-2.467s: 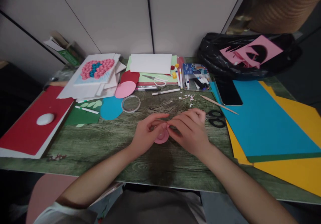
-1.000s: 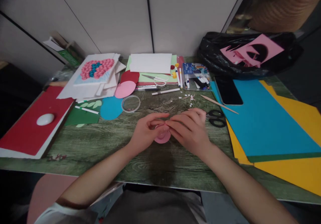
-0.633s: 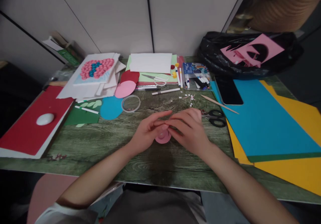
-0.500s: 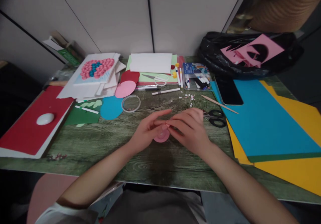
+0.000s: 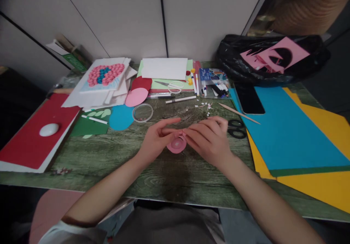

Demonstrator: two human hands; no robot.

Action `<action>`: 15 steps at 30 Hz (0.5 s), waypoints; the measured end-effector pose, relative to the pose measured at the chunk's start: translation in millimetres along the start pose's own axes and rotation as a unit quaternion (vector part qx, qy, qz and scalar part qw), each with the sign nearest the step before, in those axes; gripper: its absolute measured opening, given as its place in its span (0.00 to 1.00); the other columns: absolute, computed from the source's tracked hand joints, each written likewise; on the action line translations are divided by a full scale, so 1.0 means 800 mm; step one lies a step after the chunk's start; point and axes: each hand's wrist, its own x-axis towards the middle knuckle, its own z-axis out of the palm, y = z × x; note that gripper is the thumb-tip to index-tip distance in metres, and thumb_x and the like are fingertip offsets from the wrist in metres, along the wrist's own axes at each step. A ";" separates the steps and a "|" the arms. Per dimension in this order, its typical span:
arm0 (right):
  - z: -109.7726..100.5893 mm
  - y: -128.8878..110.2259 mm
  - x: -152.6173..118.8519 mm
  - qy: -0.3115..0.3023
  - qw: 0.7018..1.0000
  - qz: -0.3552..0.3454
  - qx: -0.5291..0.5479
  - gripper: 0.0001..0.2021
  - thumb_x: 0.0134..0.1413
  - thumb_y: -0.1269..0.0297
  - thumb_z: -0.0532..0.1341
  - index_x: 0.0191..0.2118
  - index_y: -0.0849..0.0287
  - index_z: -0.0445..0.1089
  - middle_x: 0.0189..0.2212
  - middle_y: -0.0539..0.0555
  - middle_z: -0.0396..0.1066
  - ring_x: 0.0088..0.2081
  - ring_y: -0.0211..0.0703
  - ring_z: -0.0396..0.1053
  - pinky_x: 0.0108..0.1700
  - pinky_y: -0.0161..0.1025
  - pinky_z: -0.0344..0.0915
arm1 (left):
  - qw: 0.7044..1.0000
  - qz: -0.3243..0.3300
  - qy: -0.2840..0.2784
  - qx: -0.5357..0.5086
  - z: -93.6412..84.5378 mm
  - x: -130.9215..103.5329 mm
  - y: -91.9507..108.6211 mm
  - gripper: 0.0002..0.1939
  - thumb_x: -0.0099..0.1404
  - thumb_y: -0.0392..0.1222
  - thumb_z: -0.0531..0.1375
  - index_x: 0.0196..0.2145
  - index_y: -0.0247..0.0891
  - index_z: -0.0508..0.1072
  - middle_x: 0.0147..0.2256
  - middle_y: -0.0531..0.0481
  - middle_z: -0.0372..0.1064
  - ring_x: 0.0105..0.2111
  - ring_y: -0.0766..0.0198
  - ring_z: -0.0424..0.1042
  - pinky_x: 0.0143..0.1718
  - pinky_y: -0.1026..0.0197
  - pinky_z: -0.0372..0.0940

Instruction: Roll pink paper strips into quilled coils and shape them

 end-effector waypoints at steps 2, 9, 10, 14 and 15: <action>-0.001 0.000 0.000 -0.002 1.000 -0.013 -0.015 0.10 0.50 0.65 0.64 0.40 0.47 0.68 0.32 0.46 0.75 0.35 0.43 0.68 0.45 0.48 0.56 | 1.000 0.000 0.007 0.006 0.003 -0.001 0.000 0.22 0.54 0.41 0.64 0.48 0.37 0.70 0.35 0.44 0.77 0.34 0.60 0.76 0.37 0.58 0.70; -0.002 -0.007 0.000 0.013 0.998 -0.048 -0.029 0.11 0.49 0.67 0.65 0.40 0.49 0.68 0.32 0.45 0.75 0.35 0.41 0.68 0.45 0.47 0.56 | 0.996 0.023 0.064 0.064 0.008 -0.001 -0.008 0.21 0.46 0.42 0.69 0.40 0.36 0.74 0.29 0.48 0.76 0.30 0.63 0.75 0.35 0.61 0.70; -0.002 -0.009 0.000 0.010 0.999 -0.039 -0.021 0.11 0.49 0.67 0.64 0.40 0.49 0.68 0.32 0.45 0.75 0.35 0.41 0.68 0.45 0.47 0.56 | 0.994 0.032 0.068 0.073 0.008 -0.001 -0.009 0.20 0.46 0.42 0.69 0.39 0.36 0.74 0.29 0.49 0.76 0.30 0.63 0.75 0.34 0.61 0.70; -0.003 -0.012 0.007 -0.005 0.998 0.033 0.053 0.10 0.47 0.67 0.65 0.37 0.50 0.69 0.32 0.48 0.73 0.36 0.43 0.67 0.42 0.46 0.59 | 0.991 0.062 0.070 0.092 0.008 -0.003 -0.006 0.18 0.47 0.42 0.68 0.37 0.37 0.74 0.29 0.49 0.76 0.32 0.63 0.75 0.37 0.61 0.69; -0.004 -0.011 0.010 -0.012 0.995 0.062 0.082 0.09 0.47 0.67 0.65 0.36 0.51 0.69 0.33 0.49 0.73 0.37 0.43 0.66 0.41 0.45 0.59 | 0.992 0.065 0.069 0.086 0.008 -0.003 -0.005 0.17 0.48 0.42 0.68 0.37 0.37 0.74 0.29 0.49 0.76 0.32 0.62 0.76 0.37 0.61 0.70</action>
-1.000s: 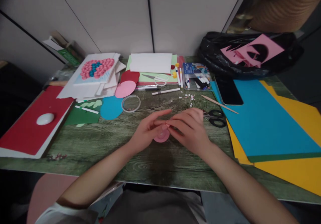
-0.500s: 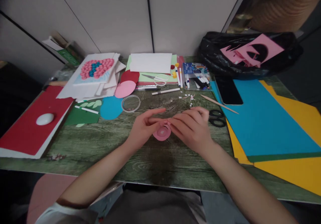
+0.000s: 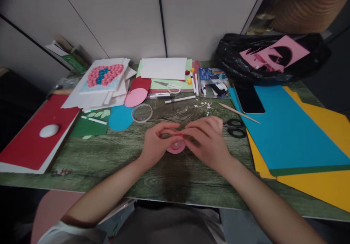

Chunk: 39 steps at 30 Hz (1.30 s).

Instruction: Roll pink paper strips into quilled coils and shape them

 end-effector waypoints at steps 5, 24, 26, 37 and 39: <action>-0.006 0.004 0.010 -0.082 0.963 0.166 0.195 0.06 0.50 0.68 0.60 0.36 0.54 0.68 0.34 0.51 0.71 0.39 0.44 0.68 0.40 0.43 0.64 | 0.999 0.000 -0.001 -0.033 0.000 0.000 0.004 0.15 0.52 0.39 0.65 0.39 0.38 0.73 0.33 0.48 0.77 0.36 0.60 0.76 0.36 0.60 0.71; 0.011 0.005 0.002 -0.133 0.804 0.372 0.445 0.08 0.47 0.58 0.64 0.30 0.56 0.74 0.27 0.50 0.74 0.31 0.41 0.70 0.34 0.38 0.66 | 0.962 0.200 0.017 0.186 -0.001 -0.008 -0.009 0.15 0.60 0.39 0.60 0.45 0.47 0.73 0.41 0.51 0.75 0.42 0.62 0.71 0.46 0.55 0.66; 0.011 0.005 0.002 -0.117 0.827 0.357 0.417 0.07 0.47 0.58 0.64 0.30 0.55 0.74 0.27 0.50 0.74 0.30 0.40 0.70 0.32 0.38 0.65 | 0.967 0.185 0.010 0.173 0.000 -0.010 -0.007 0.16 0.60 0.39 0.60 0.47 0.47 0.72 0.42 0.50 0.74 0.43 0.62 0.71 0.47 0.55 0.66; 0.007 -0.014 -0.001 0.050 0.981 0.129 0.137 0.06 0.48 0.68 0.64 0.34 0.51 0.72 0.29 0.50 0.74 0.34 0.43 0.68 0.38 0.44 0.64 | 0.995 0.090 0.035 0.011 0.003 -0.009 0.001 0.09 0.56 0.40 0.63 0.37 0.43 0.77 0.38 0.51 0.76 0.38 0.64 0.74 0.45 0.59 0.68; 0.006 -0.014 -0.003 0.061 0.984 0.114 0.123 0.08 0.47 0.69 0.65 0.35 0.51 0.72 0.30 0.50 0.74 0.33 0.42 0.68 0.38 0.45 0.64 | 0.994 0.100 0.043 0.014 0.001 -0.008 0.004 0.07 0.54 0.39 0.64 0.33 0.41 0.78 0.34 0.50 0.76 0.37 0.64 0.74 0.44 0.60 0.68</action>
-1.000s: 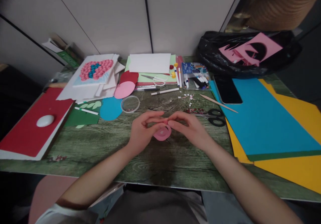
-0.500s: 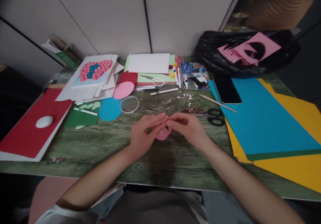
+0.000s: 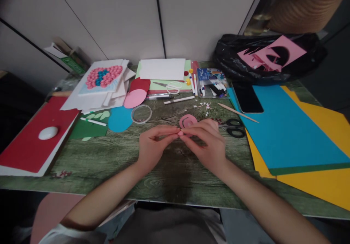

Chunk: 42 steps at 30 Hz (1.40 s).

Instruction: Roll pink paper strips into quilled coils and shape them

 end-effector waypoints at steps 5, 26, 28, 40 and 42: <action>-0.002 0.002 0.000 0.008 0.999 -0.032 -0.002 0.08 0.47 0.69 0.65 0.35 0.51 0.73 0.30 0.50 0.74 0.33 0.42 0.69 0.37 0.44 0.63 | 1.000 -0.001 0.015 0.004 0.000 0.001 0.006 0.05 0.52 0.39 0.66 0.29 0.39 0.78 0.30 0.50 0.76 0.32 0.66 0.74 0.38 0.63 0.69; -0.001 0.008 0.002 -0.019 0.988 -0.071 -0.138 0.07 0.47 0.65 0.66 0.35 0.51 0.72 0.31 0.49 0.74 0.36 0.43 0.66 0.40 0.45 0.59 | 0.998 0.029 0.006 0.058 0.002 0.007 -0.005 0.06 0.54 0.37 0.64 0.32 0.36 0.74 0.32 0.50 0.74 0.31 0.69 0.72 0.34 0.66 0.68; -0.002 0.011 0.002 -0.039 0.983 -0.077 -0.161 0.07 0.48 0.64 0.65 0.36 0.52 0.72 0.33 0.49 0.74 0.37 0.44 0.65 0.41 0.46 0.58 | 0.994 0.046 -0.012 0.096 -0.001 0.010 -0.006 0.06 0.55 0.37 0.63 0.33 0.37 0.74 0.33 0.50 0.75 0.31 0.70 0.73 0.34 0.66 0.69; -0.007 0.014 0.008 -0.092 0.967 -0.128 -0.202 0.04 0.50 0.64 0.63 0.35 0.52 0.71 0.32 0.48 0.74 0.38 0.44 0.65 0.44 0.47 0.54 | 0.947 0.143 -0.067 0.279 -0.008 0.013 -0.010 0.07 0.58 0.35 0.61 0.36 0.41 0.75 0.35 0.53 0.76 0.32 0.68 0.74 0.37 0.65 0.69; -0.008 0.013 0.009 -0.083 0.975 -0.113 -0.171 0.04 0.50 0.65 0.63 0.35 0.52 0.71 0.31 0.48 0.74 0.37 0.43 0.66 0.43 0.46 0.56 | 0.964 0.123 -0.067 0.224 -0.008 0.014 -0.005 0.07 0.57 0.35 0.62 0.35 0.41 0.75 0.33 0.54 0.76 0.31 0.69 0.74 0.35 0.66 0.69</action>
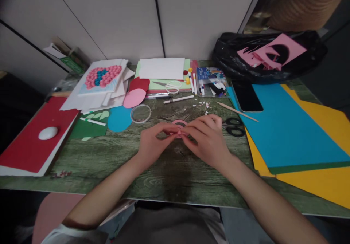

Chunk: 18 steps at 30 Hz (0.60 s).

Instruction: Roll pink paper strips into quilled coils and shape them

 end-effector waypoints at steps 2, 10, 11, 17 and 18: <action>-0.002 -0.001 0.001 0.007 0.999 0.026 0.041 0.04 0.49 0.66 0.64 0.34 0.52 0.71 0.31 0.49 0.74 0.37 0.43 0.66 0.41 0.45 0.58 | 0.998 -0.018 0.006 -0.057 -0.002 0.002 0.004 0.07 0.55 0.36 0.64 0.34 0.40 0.75 0.33 0.53 0.76 0.30 0.70 0.74 0.34 0.67 0.69; 0.000 -0.008 0.002 0.019 0.980 0.104 0.168 0.04 0.49 0.65 0.64 0.33 0.52 0.72 0.29 0.50 0.72 0.34 0.42 0.67 0.37 0.43 0.61 | 0.977 -0.083 0.017 -0.195 -0.002 0.001 0.005 0.09 0.52 0.38 0.66 0.33 0.38 0.75 0.32 0.51 0.76 0.32 0.67 0.75 0.37 0.63 0.71; 0.001 -0.008 0.002 0.018 0.977 0.113 0.181 0.03 0.50 0.65 0.64 0.33 0.52 0.72 0.29 0.50 0.72 0.34 0.42 0.67 0.37 0.43 0.62 | 0.976 -0.087 0.021 -0.198 -0.001 0.001 0.004 0.09 0.52 0.38 0.66 0.33 0.38 0.75 0.32 0.51 0.76 0.31 0.67 0.75 0.36 0.64 0.71; 0.005 -0.005 0.003 -0.005 0.965 0.133 0.224 0.03 0.51 0.65 0.62 0.33 0.53 0.72 0.29 0.50 0.71 0.34 0.40 0.66 0.37 0.42 0.63 | 0.967 -0.132 0.013 -0.217 0.002 0.001 0.001 0.12 0.52 0.40 0.66 0.35 0.38 0.74 0.33 0.48 0.76 0.32 0.65 0.76 0.35 0.62 0.70; 0.005 -0.004 0.003 -0.014 0.966 0.131 0.222 0.03 0.51 0.65 0.62 0.33 0.53 0.72 0.29 0.50 0.71 0.34 0.40 0.66 0.37 0.42 0.63 | 0.967 -0.135 0.010 -0.215 0.003 0.001 0.001 0.12 0.52 0.39 0.66 0.36 0.37 0.73 0.32 0.48 0.76 0.32 0.64 0.76 0.34 0.62 0.70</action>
